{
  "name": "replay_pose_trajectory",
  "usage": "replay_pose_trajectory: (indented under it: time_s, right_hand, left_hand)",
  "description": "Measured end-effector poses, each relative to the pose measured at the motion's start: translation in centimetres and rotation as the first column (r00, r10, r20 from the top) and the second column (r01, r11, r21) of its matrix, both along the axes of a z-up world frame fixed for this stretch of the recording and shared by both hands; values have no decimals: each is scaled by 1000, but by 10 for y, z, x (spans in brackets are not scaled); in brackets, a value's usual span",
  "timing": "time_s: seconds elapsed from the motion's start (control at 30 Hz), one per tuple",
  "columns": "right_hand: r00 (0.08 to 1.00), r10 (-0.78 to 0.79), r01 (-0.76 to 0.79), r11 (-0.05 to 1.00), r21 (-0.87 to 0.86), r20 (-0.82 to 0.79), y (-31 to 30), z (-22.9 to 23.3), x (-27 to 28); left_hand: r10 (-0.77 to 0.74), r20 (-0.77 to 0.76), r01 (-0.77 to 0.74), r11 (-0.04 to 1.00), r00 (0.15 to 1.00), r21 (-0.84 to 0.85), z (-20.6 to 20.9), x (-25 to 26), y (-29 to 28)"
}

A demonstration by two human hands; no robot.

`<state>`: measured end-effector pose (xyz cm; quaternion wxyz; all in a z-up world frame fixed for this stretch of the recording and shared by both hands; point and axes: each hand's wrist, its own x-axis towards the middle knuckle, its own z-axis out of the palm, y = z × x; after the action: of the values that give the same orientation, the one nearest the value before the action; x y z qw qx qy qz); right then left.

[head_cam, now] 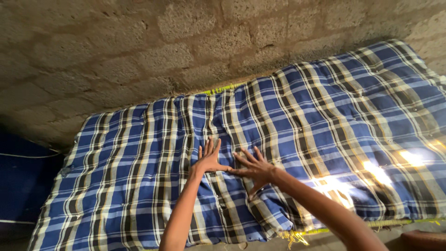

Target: The person unfolds a blue and white plaid mattress cover on a colorful woven mat, smooths it out, and folds it neatly. They then pick up a brown and white patterned cloth from a nearby table and fold it as well.

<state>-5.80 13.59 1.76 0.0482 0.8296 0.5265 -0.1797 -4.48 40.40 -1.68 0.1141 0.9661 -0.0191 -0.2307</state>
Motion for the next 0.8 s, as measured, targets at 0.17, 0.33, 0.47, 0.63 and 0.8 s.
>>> replay_pose_trajectory:
  time_s: [0.17, 0.33, 0.47, 0.63, 0.8]
  right_hand:
    - [992, -118, 108, 980, 169, 47, 17, -10, -18]
    - [987, -157, 148, 971, 189, 34, 21, -15, -20]
    - [980, -181, 194, 960, 204, -76, 24, -14, -4]
    - [895, -382, 446, 781, 437, -229, 34, -22, 23]
    - [831, -555, 508, 734, 451, -33, 65, -24, 40]
  left_hand:
    - [-31, 143, 26, 999, 989, 36, -6, -7, 13]
    - [-20, 218, 37, 996, 976, -76, 3, -13, 20]
    - [83, 114, -80, 996, 990, -33, 19, 5, 20]
    - [96, 353, -78, 995, 931, -66, 21, 40, 45]
    - [-62, 483, 16, 995, 873, 99, 7, 71, 62]
